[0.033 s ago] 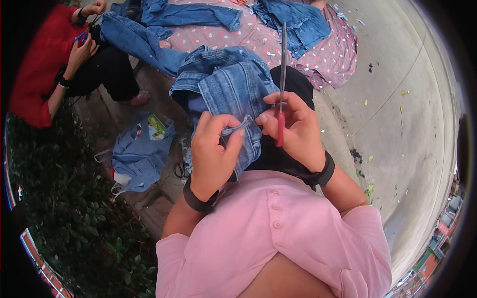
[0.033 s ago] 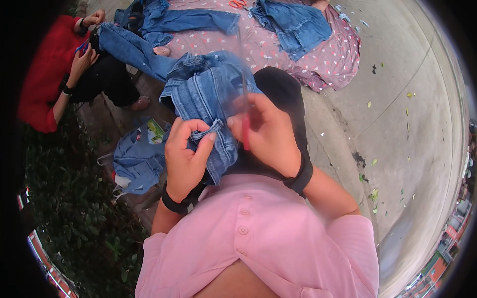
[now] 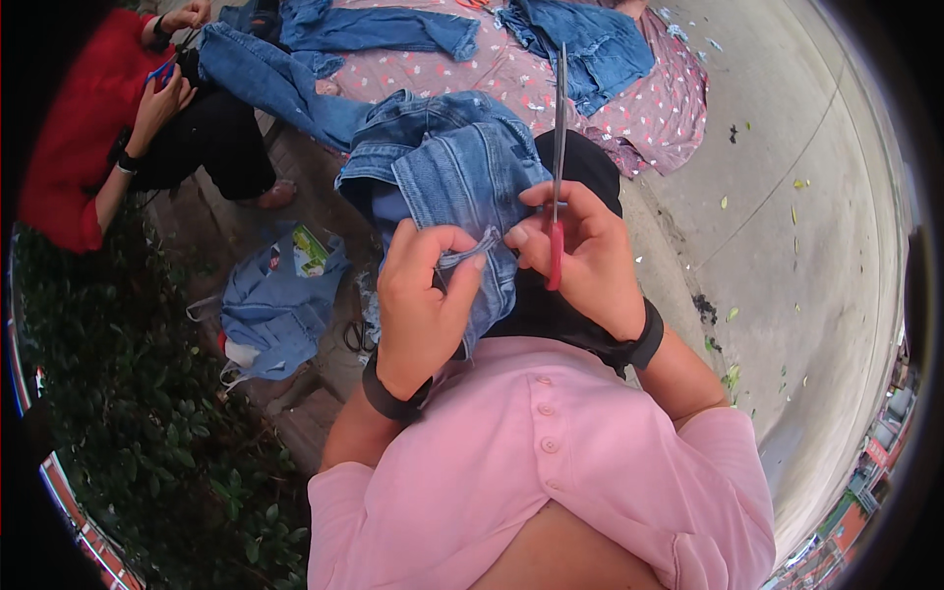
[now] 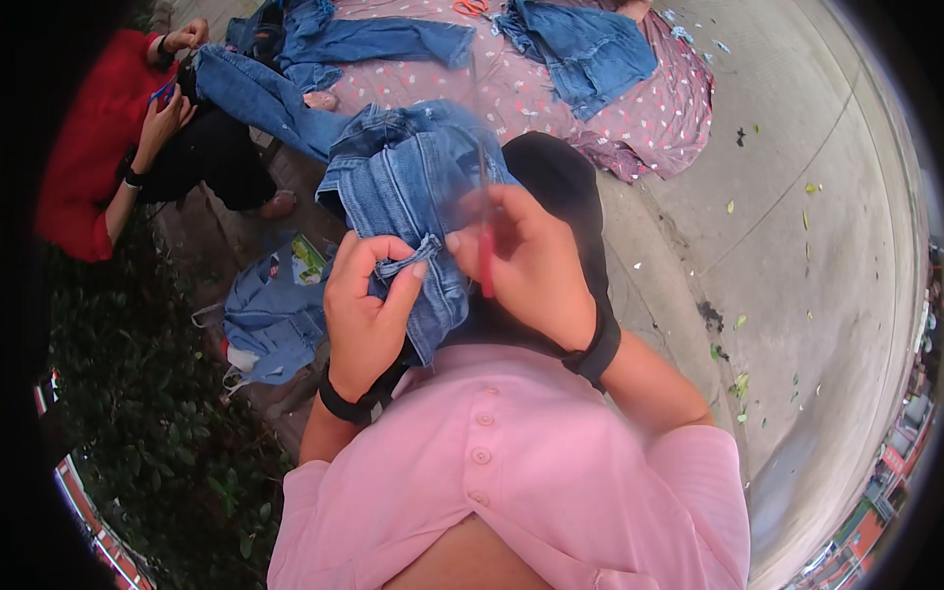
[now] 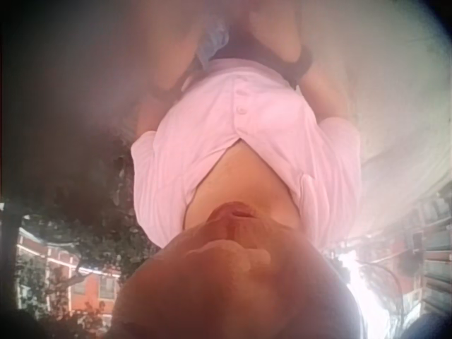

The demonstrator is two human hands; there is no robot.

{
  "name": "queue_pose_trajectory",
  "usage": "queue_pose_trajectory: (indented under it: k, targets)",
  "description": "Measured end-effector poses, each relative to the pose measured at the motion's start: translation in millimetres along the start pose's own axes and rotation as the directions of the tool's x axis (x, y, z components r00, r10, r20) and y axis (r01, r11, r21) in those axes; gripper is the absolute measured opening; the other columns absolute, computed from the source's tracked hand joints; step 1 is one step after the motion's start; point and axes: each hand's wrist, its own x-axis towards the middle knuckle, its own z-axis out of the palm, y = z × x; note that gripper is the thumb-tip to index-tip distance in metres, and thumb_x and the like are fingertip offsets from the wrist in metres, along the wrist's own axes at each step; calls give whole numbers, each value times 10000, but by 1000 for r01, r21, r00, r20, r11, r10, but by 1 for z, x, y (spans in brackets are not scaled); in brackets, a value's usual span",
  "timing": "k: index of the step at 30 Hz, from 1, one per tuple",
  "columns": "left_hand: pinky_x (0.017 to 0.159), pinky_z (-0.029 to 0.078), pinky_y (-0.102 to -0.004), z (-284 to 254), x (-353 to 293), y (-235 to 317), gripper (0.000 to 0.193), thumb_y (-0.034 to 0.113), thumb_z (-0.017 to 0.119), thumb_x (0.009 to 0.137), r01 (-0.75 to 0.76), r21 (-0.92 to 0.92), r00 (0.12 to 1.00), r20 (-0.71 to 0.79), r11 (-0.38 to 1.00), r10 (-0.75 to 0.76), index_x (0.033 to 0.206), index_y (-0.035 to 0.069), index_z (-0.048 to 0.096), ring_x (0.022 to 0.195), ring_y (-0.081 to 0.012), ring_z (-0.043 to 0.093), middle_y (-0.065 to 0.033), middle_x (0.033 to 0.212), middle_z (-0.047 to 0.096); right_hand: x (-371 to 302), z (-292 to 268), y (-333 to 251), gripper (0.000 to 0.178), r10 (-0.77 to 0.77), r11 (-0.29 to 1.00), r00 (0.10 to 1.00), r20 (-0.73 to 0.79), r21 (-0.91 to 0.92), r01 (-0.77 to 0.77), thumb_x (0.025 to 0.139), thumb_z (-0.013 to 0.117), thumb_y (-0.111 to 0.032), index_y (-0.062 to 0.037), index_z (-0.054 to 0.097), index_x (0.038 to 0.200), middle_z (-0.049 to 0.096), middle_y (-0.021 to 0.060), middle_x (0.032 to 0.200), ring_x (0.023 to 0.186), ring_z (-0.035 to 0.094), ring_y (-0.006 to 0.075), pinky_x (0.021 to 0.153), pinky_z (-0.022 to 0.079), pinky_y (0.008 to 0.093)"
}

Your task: Trim loose threads and excess fabric from denim jeans using scissors.

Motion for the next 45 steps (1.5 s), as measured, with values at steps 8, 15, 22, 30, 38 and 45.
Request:
queue_pose_trajectory:
  k: [8,15,22,30,38,45]
  targets:
    - [565,413,-369,1,-2,12,156,24,691,745,-183,123,981,-46,975,189,892,51,646,655,-295,516,-101,787,488,-3,7,-13,348,38,995,997,60,88,-43,823,686,-47,-2,526,1130,636,51,851,736,626,103,622,485,215]
    - [697,476,-321,1,-10,10,192,-4,666,778,-260,44,965,-24,965,261,967,7,634,823,-293,606,-154,966,601,-1,9,-15,350,26,997,999,26,78,-28,802,692,-43,-7,543,1117,649,59,864,761,621,100,649,487,222]
    - [763,462,-405,2,-10,4,360,50,534,869,-216,-129,976,-6,968,217,1217,-37,495,858,-355,583,-204,1098,592,1,13,-34,361,176,939,982,65,289,-188,803,693,-35,14,523,1117,642,64,853,784,599,96,675,493,230]
    - [920,419,-411,9,-10,-2,536,19,449,869,-244,38,967,84,969,241,1364,-124,300,1066,-403,544,-301,1223,498,-2,24,-13,388,140,943,989,52,298,-149,798,722,-39,-32,515,1126,615,32,926,854,592,87,769,492,235]
    - [850,438,-403,17,-6,2,528,66,532,822,-145,-116,989,-1,983,146,1320,-66,416,957,-354,553,-233,1142,563,-1,23,-3,360,92,956,996,17,277,-93,781,680,6,-42,502,1090,591,6,891,814,578,64,744,478,218]
    - [840,478,-370,12,10,5,382,-20,598,697,-58,-115,990,-137,992,42,1078,-10,583,923,-316,624,-163,1023,640,8,21,-2,362,-43,992,999,14,115,41,792,655,41,-30,493,1108,571,-5,862,797,555,48,718,465,207]
